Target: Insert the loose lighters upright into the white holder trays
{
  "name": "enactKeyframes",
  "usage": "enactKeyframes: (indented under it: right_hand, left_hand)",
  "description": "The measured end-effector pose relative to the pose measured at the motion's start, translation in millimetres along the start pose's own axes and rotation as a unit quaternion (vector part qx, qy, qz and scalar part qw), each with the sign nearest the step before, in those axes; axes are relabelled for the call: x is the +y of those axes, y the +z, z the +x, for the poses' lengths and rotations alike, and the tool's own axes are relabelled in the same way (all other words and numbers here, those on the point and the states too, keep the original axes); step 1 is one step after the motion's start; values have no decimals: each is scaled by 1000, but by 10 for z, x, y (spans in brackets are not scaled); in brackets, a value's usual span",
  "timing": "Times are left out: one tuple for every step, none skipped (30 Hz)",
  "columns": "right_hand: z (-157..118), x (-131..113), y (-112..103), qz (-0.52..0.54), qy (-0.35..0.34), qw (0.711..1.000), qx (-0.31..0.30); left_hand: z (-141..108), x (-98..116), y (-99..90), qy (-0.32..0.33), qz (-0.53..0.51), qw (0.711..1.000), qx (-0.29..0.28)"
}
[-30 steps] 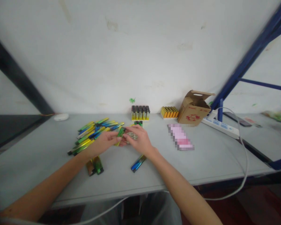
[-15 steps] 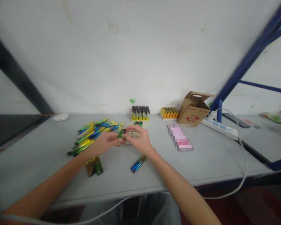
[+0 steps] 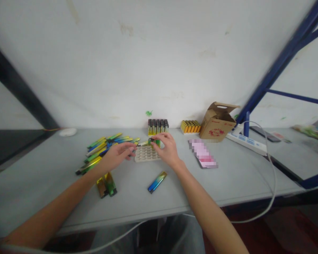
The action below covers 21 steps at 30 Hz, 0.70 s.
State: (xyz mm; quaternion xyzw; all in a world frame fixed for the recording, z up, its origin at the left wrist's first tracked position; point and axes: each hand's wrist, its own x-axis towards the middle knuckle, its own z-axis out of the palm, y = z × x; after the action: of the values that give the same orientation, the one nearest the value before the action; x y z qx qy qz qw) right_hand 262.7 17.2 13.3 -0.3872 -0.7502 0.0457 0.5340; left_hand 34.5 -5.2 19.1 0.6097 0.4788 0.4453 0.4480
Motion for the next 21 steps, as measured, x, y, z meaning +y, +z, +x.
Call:
enactKeyframes:
  right_hand:
    - [-15,21,29,-3,-6,1000,-13]
    - [-30,39,57,-4,-12,1000,-27]
    - [-44,56,84,-7,-19,999,-39]
    - [-58,71,107,-12,-26,998,-49]
    - [-69,84,125,-19,-34,998,-57]
    - [-78,97,138,-28,-41,997,-61]
    - [-85,108,147,-37,-48,996,-61]
    - [-90,119,151,-45,-53,996,-58]
    - [-94,130,152,-49,-58,996,-54]
    - [-97,139,151,-51,-61,996,-50]
    - [-99,148,150,-52,-63,995,-48]
    - [-101,156,147,-53,-64,995,-48]
    - [-102,163,146,-53,-65,995,-49]
    - [-103,168,146,-53,-66,995,-50]
    - [-102,170,146,-54,-69,995,-50]
    - [-101,170,147,-55,-73,995,-49]
    - [-98,168,149,-56,-80,994,-48]
    - [-94,163,150,-57,-89,993,-50]
    - [-90,156,150,-59,-98,992,-52]
    - [-84,149,149,-63,-105,991,-53]
    - [-79,141,148,-71,-108,990,-52]
  left_hand:
    - [0,-12,4,5,15,1000,-5]
    - [0,-24,7,12,30,999,-11]
    - [-1,-34,10,18,44,999,-17]
    - [-2,-42,12,22,56,998,-23]
    - [-1,-48,11,24,64,997,-28]
    - [1,-51,9,25,68,997,-33]
    - [5,-52,4,23,70,997,-36]
    - [11,-52,-1,21,71,997,-37]
    - [18,-51,-8,18,71,997,-36]
    - [26,-50,-16,15,71,997,-34]
    - [33,-49,-25,11,71,997,-30]
    - [39,-47,-34,6,73,997,-26]
    - [44,-46,-43,2,76,997,-23]
    - [46,-45,-51,-1,78,997,-21]
    - [47,-45,-58,-3,82,996,-18]
    - [46,-45,-63,-3,87,996,-15]
    - [44,-45,-67,-1,91,996,-15]
    - [43,-47,-68,1,96,995,-15]
    - [43,-51,-69,3,99,995,-15]
    - [45,-58,-68,5,103,995,-16]
    - [49,-66,-67,8,107,994,-15]
